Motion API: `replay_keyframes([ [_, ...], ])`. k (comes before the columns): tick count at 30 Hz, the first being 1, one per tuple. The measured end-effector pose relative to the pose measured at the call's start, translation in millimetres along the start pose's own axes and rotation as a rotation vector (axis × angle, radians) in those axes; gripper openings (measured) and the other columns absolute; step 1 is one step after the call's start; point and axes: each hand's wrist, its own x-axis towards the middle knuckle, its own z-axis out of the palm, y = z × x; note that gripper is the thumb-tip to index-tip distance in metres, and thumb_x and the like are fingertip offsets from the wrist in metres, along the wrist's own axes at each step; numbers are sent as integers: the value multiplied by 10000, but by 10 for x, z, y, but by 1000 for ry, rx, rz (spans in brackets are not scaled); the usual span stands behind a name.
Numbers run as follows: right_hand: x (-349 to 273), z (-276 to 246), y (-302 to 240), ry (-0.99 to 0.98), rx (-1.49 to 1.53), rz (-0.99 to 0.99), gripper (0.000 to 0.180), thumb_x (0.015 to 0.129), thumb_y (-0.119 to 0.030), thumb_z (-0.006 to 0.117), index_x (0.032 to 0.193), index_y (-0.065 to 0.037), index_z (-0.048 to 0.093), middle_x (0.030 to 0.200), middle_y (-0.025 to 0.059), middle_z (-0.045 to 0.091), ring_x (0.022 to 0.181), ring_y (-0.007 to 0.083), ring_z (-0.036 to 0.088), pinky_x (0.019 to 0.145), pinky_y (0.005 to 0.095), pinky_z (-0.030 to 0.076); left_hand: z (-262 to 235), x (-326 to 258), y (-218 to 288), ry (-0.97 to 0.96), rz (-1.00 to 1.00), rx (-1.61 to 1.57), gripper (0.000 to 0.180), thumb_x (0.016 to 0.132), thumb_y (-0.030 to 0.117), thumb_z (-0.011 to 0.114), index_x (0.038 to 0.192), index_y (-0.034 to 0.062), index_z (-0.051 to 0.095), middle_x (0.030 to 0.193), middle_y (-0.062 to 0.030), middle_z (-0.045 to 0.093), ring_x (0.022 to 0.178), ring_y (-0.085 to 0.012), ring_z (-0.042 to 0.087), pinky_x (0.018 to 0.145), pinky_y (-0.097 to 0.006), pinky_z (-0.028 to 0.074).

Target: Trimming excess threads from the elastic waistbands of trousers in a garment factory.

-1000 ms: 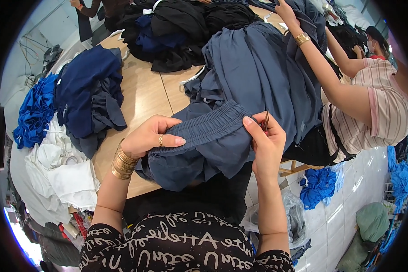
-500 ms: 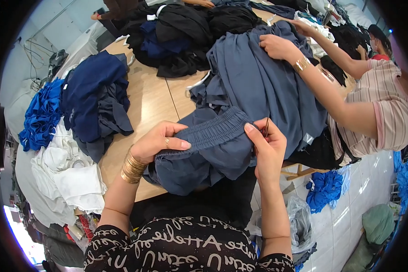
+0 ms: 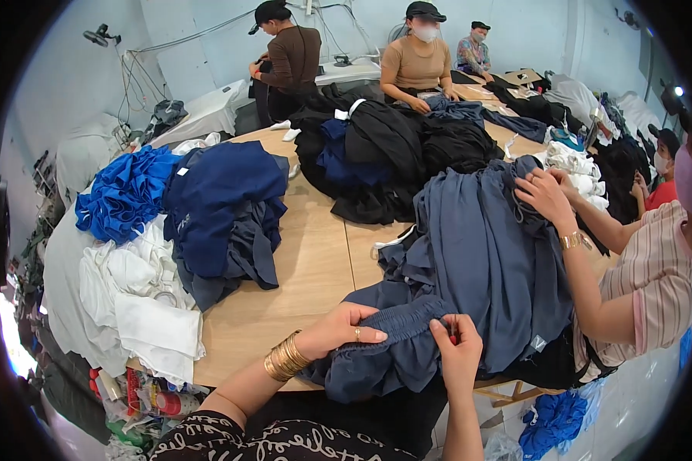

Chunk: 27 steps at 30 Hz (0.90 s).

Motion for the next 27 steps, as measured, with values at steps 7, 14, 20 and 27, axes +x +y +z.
replay_keyframes([
  [7,-56,-145,-37,31,-272,-99,226,731,-86,717,871,4,563,731,25,461,617,100,408,576,230,366,-35,138,-263,0,50,79,206,854,142,635,978,-22,627,829,48,597,747,-11,505,673,-177,431],
  [14,-262,-89,-170,39,-254,-91,201,740,-46,703,896,-9,581,714,-2,461,594,72,398,543,205,332,-41,107,-436,40,40,30,211,852,158,644,957,-24,624,806,46,594,730,-13,504,655,-188,429],
  [20,-277,12,-170,1,-236,-73,218,731,-25,704,915,-7,588,732,1,488,594,70,411,544,202,346,-109,61,-430,70,35,-80,263,845,166,651,1010,-36,617,874,5,624,777,-31,530,698,-198,447],
  [27,-241,127,-167,-109,-279,-155,250,751,-103,735,944,-10,606,828,55,565,633,111,502,583,226,435,-162,-11,-394,159,-51,-38,276,850,131,633,1067,-36,598,931,-11,641,822,-59,568,745,-219,470],
])
